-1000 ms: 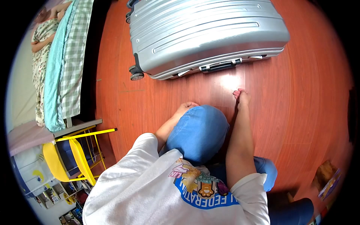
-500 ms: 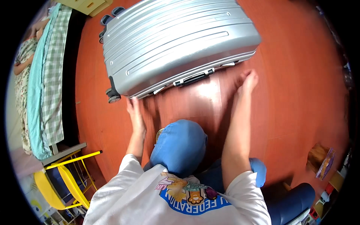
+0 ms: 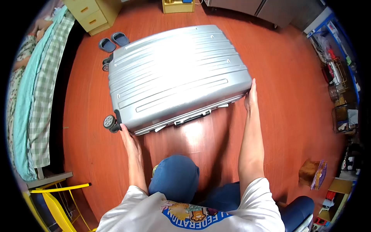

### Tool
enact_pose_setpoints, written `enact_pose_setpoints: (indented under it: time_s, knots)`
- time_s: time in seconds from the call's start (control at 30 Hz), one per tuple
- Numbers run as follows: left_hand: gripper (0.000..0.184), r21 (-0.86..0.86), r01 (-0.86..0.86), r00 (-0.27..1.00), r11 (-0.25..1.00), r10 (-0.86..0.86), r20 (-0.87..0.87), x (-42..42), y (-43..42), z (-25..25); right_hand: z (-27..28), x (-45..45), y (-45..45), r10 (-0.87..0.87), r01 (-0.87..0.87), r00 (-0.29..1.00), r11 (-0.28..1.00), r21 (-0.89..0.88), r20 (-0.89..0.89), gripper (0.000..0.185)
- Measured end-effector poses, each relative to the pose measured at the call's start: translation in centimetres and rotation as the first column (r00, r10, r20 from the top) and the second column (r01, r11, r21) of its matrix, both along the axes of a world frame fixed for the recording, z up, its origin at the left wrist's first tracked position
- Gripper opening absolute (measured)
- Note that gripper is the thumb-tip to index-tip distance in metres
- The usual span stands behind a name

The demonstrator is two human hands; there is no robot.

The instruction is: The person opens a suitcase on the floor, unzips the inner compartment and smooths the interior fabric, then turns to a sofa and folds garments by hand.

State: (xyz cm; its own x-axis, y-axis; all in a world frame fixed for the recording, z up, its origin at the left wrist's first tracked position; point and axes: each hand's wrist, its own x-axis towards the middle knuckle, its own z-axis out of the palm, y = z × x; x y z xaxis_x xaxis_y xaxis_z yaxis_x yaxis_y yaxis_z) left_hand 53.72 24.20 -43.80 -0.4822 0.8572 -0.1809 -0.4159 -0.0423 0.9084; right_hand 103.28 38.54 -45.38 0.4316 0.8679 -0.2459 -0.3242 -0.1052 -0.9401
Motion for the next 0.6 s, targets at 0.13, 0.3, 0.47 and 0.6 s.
enact_pose_setpoints:
  time_s: [0.13, 0.3, 0.47, 0.6]
  knots:
    - [0.072, 0.03, -0.059, 0.998, 0.998, 0.059, -0.025, 0.6, 0.3, 1.7, 3.2, -0.7, -1.1, 0.014, -0.013, 1.0, 0.999, -0.044, 0.018, 0.077]
    - [0.07, 0.053, -0.052, 0.999, 0.997, 0.052, 0.002, 0.6, 0.3, 2.6, 3.8, -1.2, -1.4, -0.03, 0.041, 0.99, 0.996, -0.083, 0.135, 0.08]
    - [0.067, 0.053, -0.061, 0.998, 0.997, 0.062, -0.016, 1.2, 1.1, 4.8, 5.0, -1.1, -0.6, -0.072, 0.079, 0.974, 0.997, -0.026, 0.214, 0.074]
    - [0.062, 0.033, -0.051, 0.994, 0.998, 0.054, -0.1, 1.7, 1.6, 6.3, 6.7, -2.2, 0.3, -0.149, 0.147, 0.959, 0.989, 0.024, 0.24, 0.06]
